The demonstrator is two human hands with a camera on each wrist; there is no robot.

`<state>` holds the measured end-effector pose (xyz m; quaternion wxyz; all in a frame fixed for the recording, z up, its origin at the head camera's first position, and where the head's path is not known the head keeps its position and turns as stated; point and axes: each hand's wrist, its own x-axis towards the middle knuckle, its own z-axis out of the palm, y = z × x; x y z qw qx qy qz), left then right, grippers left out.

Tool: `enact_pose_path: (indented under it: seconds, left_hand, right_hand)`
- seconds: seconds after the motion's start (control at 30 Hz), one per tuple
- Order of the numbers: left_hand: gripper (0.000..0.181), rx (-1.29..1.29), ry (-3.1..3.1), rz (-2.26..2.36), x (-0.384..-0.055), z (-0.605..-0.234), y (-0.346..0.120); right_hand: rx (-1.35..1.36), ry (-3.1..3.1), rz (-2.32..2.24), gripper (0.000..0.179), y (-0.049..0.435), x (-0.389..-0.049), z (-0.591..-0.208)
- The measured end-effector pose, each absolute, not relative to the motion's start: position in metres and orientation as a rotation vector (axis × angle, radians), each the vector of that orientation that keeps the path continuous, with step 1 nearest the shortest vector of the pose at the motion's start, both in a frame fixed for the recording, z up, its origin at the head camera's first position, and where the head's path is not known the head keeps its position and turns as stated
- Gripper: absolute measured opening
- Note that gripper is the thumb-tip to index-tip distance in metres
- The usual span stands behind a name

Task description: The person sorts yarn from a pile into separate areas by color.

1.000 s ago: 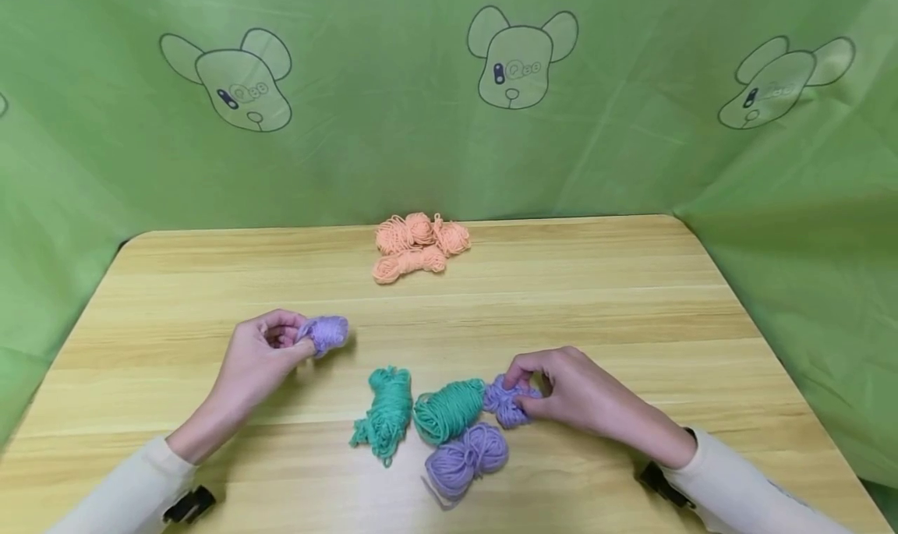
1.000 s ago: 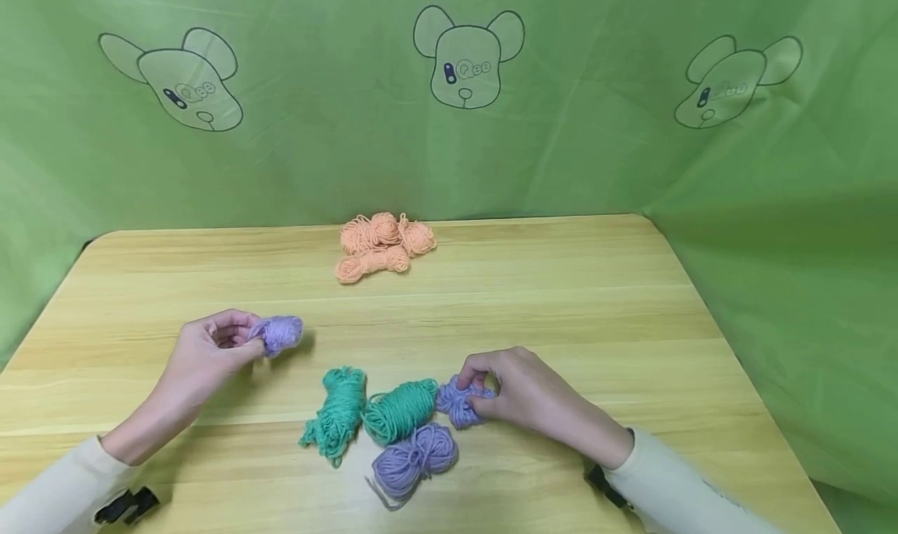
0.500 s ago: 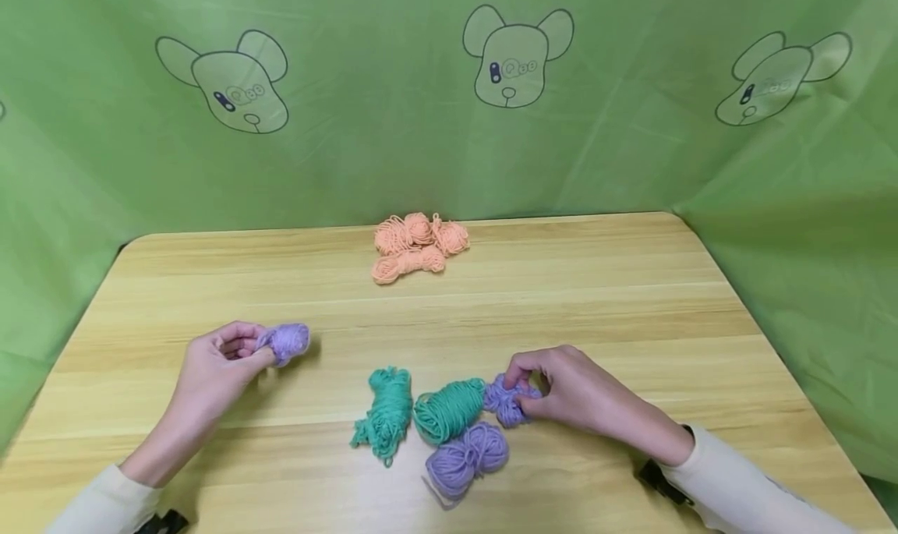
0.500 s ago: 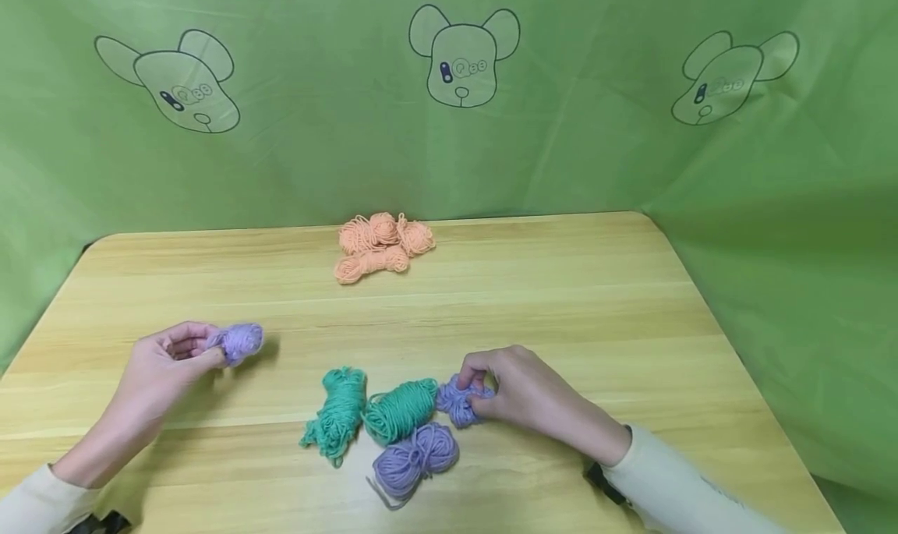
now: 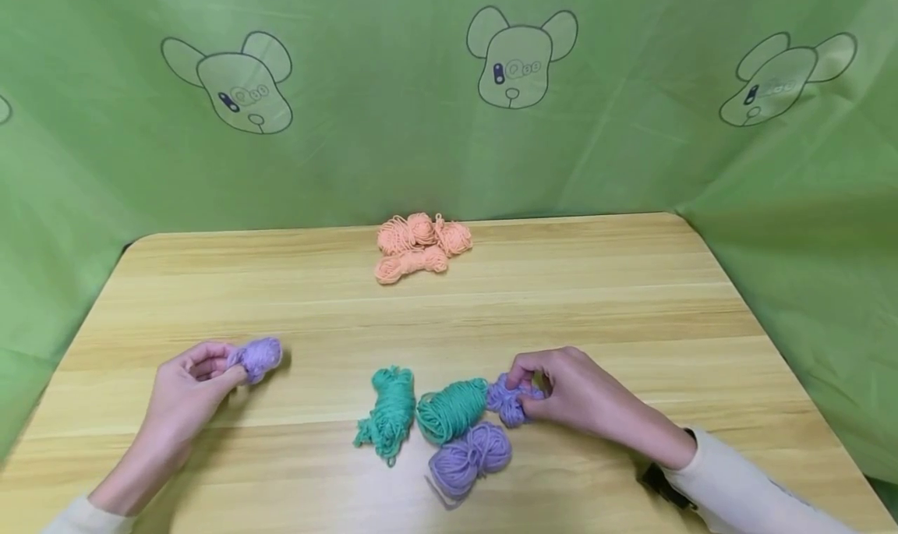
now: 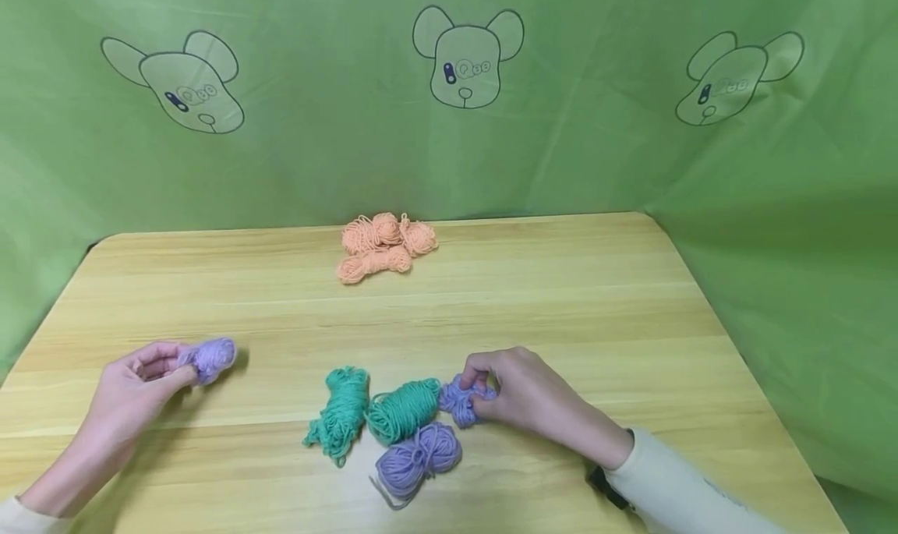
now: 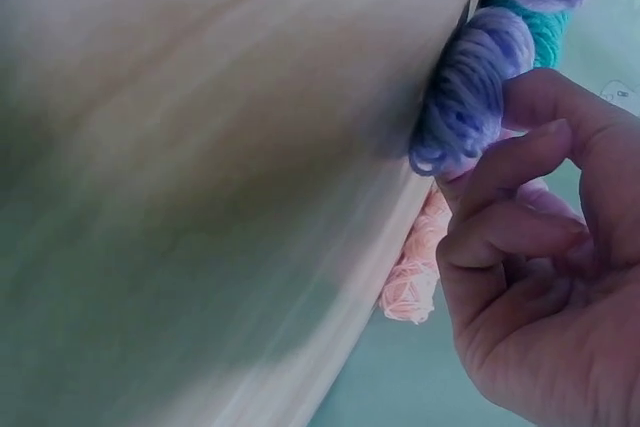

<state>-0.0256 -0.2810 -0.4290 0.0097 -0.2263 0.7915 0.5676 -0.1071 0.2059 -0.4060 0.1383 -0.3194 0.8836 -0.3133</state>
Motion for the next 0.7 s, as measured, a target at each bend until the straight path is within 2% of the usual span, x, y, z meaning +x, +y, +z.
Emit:
enact_pose_path:
  seconds: [0.7]
  left_hand:
    - [0.029, -0.770, 2.590, 1.564, 0.004, -0.433, -0.324]
  right_hand:
    - [-0.904, 2.637, -0.909, 0.028, 0.205, -0.101, -0.412]
